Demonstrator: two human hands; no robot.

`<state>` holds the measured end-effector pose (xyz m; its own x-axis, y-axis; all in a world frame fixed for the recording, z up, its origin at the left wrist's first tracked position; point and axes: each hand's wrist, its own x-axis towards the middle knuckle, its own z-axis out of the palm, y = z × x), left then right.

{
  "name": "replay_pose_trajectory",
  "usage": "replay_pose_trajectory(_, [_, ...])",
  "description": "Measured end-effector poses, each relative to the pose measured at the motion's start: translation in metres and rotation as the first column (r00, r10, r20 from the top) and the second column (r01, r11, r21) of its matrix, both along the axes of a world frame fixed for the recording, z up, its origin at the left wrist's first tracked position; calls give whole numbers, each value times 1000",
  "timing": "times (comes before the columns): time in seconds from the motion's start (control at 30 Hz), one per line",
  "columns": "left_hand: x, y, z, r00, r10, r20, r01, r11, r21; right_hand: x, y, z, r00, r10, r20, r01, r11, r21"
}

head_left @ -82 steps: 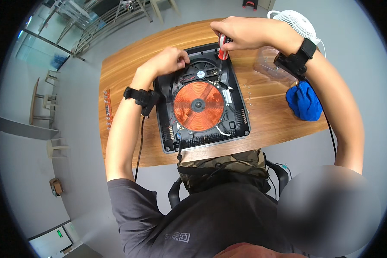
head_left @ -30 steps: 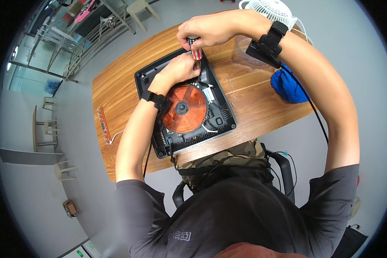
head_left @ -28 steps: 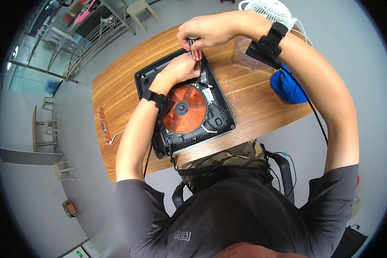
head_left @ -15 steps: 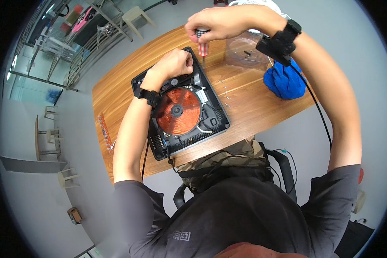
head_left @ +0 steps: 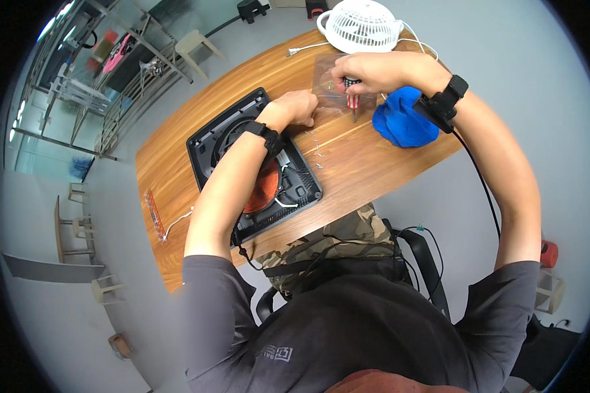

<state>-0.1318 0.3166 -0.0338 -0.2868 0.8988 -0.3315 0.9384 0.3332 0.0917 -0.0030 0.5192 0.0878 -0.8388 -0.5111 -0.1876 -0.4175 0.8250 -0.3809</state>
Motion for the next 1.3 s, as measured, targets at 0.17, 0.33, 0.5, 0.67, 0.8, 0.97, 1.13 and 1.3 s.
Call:
replay_pose_trajectory(0.17, [4, 6, -6, 999, 46, 5, -46, 993, -106, 7, 6, -13, 996, -53, 78, 57, 997, -50])
replay_pose_trajectory(0.33, [10, 7, -11, 997, 46, -56, -53, 990, -134, 12, 11, -24, 998, 7, -66, -8, 1000, -19])
replay_pose_trajectory(0.5, [2, 2, -20, 998, 3, -68, -5, 1000, -22, 9, 8, -25, 1000, -10, -1, 10, 999, -49])
replay_pose_trajectory(0.67, [16, 1, -2, 999, -21, -38, 20, 1000, -11, 7, -1, -23, 1000, -14, 4, 14, 1000, -2])
replay_pose_trajectory(0.8, [25, -10, -9, 1000, -25, 10, 25, 1000, -1, 5, -7, -22, 996, 31, -89, -26, 998, 57])
replay_pose_trajectory(0.97, [28, -14, -11, 998, -58, 0, 58, 998, 20, 3, -8, -25, 995, 29, -97, -26, 999, 33])
replay_pose_trajectory(1.13, [33, -10, -13, 1000, -14, -12, 14, 1000, 27, 6, -9, -26, 992, 30, -120, -27, 999, 29])
replay_pose_trajectory(1.3, [28, -13, -18, 999, -29, 34, 29, 1000, -2, 9, -18, -16, 997, -64, 32, 66, 996, -56])
